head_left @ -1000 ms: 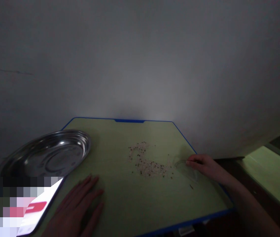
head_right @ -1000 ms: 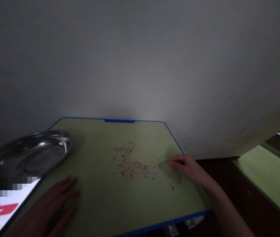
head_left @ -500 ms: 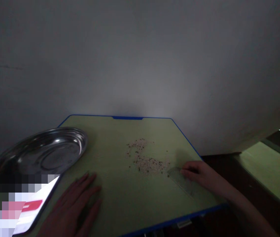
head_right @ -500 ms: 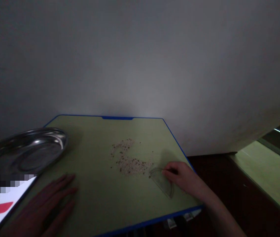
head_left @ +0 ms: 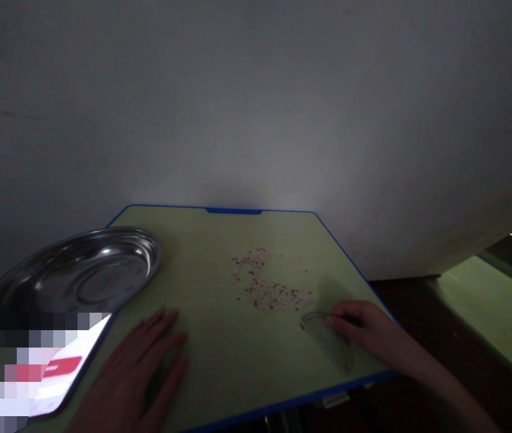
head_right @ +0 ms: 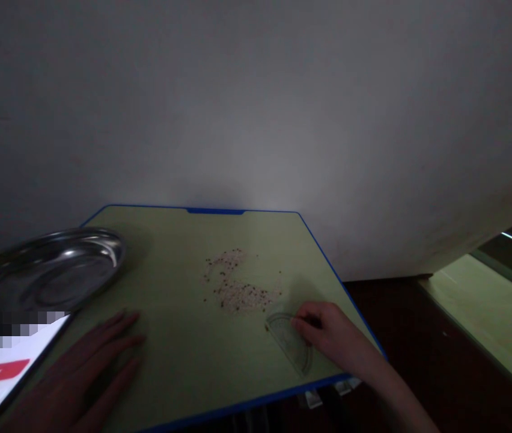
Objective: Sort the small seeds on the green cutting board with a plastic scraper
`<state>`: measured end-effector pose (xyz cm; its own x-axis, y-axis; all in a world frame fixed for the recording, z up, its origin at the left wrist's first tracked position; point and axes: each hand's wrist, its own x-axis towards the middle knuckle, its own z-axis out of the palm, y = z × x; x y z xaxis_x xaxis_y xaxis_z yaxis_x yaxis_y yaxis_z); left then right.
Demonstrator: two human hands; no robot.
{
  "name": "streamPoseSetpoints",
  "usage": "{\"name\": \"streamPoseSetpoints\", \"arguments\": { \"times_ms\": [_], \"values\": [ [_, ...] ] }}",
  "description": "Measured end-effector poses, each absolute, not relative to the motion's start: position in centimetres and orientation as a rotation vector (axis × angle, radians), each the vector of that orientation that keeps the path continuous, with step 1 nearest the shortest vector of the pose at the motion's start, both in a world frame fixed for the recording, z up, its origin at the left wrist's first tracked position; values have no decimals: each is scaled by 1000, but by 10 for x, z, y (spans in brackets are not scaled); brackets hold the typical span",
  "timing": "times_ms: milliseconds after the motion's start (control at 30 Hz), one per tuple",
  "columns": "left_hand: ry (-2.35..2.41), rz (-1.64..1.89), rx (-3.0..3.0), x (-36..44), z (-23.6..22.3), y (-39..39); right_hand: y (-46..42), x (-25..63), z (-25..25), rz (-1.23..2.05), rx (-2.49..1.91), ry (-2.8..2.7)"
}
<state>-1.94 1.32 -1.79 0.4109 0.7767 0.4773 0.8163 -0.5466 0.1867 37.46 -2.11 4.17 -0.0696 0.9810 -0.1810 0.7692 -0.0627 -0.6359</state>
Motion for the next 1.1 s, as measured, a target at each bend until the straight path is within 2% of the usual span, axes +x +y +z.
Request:
{"name": "streamPoseSetpoints", "arguments": {
  "times_ms": [833, 1100],
  "values": [
    [-1462, -786, -2587, -14, -5, 9, 13, 293, 45, 855, -1659, -2077],
    [-1368, -744, -2562, -10, 0, 8, -1, 316, 45, 933, -1713, -1981]
  ]
}}
